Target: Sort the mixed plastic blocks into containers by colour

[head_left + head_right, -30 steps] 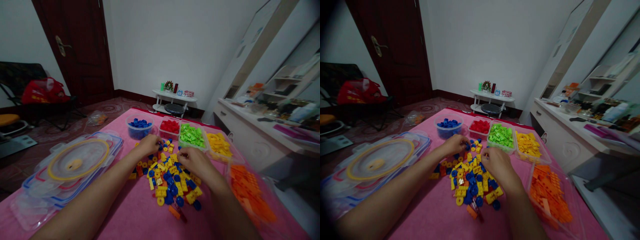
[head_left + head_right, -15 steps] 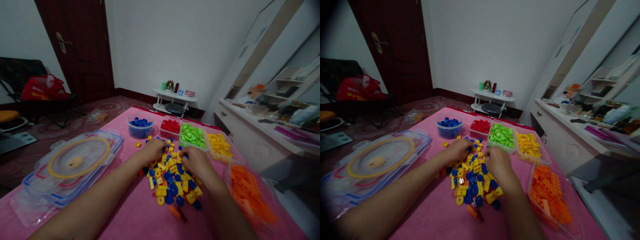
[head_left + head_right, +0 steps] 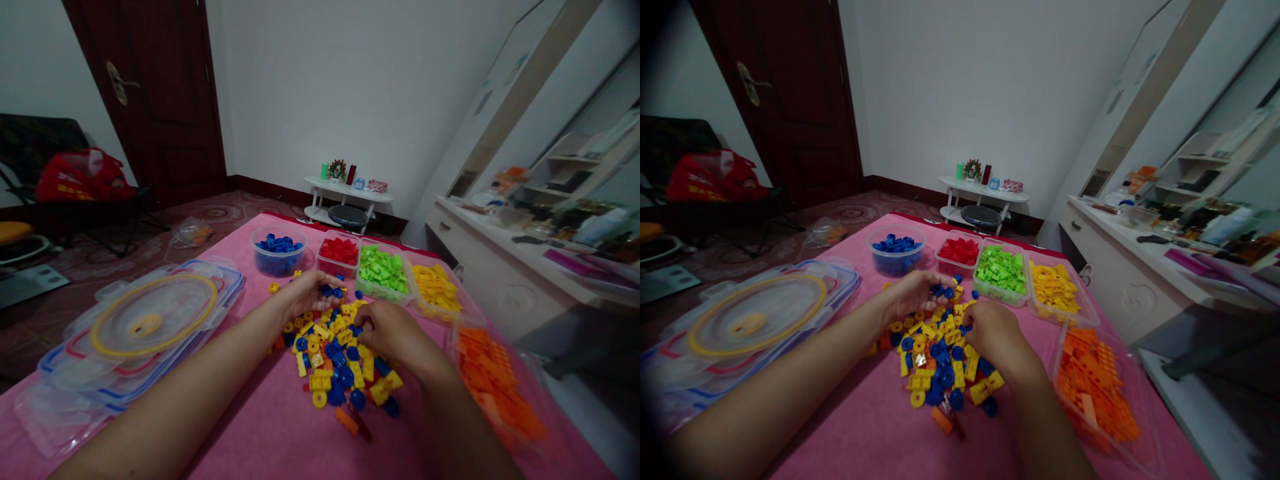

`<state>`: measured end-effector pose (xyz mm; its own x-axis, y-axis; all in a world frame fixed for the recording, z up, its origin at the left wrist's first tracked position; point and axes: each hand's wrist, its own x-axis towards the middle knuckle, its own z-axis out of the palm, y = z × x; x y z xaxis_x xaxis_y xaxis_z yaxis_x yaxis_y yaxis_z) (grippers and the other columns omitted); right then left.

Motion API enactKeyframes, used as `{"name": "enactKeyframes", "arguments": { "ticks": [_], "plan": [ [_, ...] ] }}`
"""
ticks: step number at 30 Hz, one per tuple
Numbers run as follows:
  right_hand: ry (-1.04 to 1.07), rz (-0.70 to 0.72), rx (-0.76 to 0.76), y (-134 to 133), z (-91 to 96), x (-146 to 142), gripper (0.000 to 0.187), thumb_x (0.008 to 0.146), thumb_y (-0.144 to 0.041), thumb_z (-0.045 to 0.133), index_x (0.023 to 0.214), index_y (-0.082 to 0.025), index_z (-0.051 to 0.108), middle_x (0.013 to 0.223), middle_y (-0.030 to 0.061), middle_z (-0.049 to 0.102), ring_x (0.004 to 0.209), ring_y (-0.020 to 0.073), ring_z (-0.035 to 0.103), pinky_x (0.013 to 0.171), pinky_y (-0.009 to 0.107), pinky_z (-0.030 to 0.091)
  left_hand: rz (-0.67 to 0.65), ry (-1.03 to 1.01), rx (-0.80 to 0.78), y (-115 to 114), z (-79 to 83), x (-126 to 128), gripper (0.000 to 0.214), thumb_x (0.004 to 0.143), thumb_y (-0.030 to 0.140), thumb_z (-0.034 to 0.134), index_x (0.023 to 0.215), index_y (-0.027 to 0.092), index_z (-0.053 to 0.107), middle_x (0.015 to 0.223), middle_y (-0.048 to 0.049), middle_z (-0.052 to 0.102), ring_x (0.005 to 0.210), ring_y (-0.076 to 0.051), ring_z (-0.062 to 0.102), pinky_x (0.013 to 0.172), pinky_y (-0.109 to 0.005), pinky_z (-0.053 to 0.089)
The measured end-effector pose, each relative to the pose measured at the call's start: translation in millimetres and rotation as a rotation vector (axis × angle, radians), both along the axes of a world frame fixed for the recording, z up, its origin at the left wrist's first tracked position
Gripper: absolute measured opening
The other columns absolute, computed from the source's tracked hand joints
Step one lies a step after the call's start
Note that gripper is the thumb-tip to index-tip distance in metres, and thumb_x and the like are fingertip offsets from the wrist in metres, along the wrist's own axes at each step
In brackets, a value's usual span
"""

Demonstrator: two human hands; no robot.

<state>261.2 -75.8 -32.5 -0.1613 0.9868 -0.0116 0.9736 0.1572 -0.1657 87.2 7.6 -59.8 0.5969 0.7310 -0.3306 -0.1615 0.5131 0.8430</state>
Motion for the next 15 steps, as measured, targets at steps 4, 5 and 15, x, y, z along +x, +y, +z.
{"name": "enactKeyframes", "arguments": {
  "ticks": [4,5,15],
  "plan": [
    [0.354,-0.029,0.246,4.2,8.9,-4.3,0.020,0.072,-0.022,0.061,0.088,-0.021,0.071,0.073,0.0011,0.067,0.065,0.0140,0.057,0.057,0.024,0.037,-0.106,-0.042,-0.046,-4.5,-1.3,4.8,0.036,0.085,0.045,0.046,0.091,0.013,0.061,0.076,-0.0057,0.061,0.055,-0.010,0.061,0.042,-0.015,0.046],
    [0.466,-0.029,0.293,5.2,8.9,-7.0,0.020,0.073,-0.024,0.061,0.091,-0.020,0.070,0.074,0.0012,0.067,0.065,0.0138,0.057,0.058,0.024,0.039,-0.132,-0.054,-0.061,-6.4,-0.9,6.9,0.040,0.084,0.051,0.047,0.093,0.013,0.059,0.075,-0.0050,0.061,0.055,-0.011,0.062,0.042,-0.015,0.047],
    [1.017,0.003,0.258,5.5,7.4,-17.2,0.021,0.077,-0.027,0.060,0.094,-0.016,0.068,0.095,0.0078,0.070,0.085,0.0189,0.066,0.073,0.029,0.053,-0.218,-0.177,-0.208,-14.1,-1.2,15.1,0.042,0.082,0.051,0.054,0.095,0.011,0.057,0.075,-0.0081,0.062,0.056,-0.014,0.063,0.036,-0.014,0.041]
  ]
}}
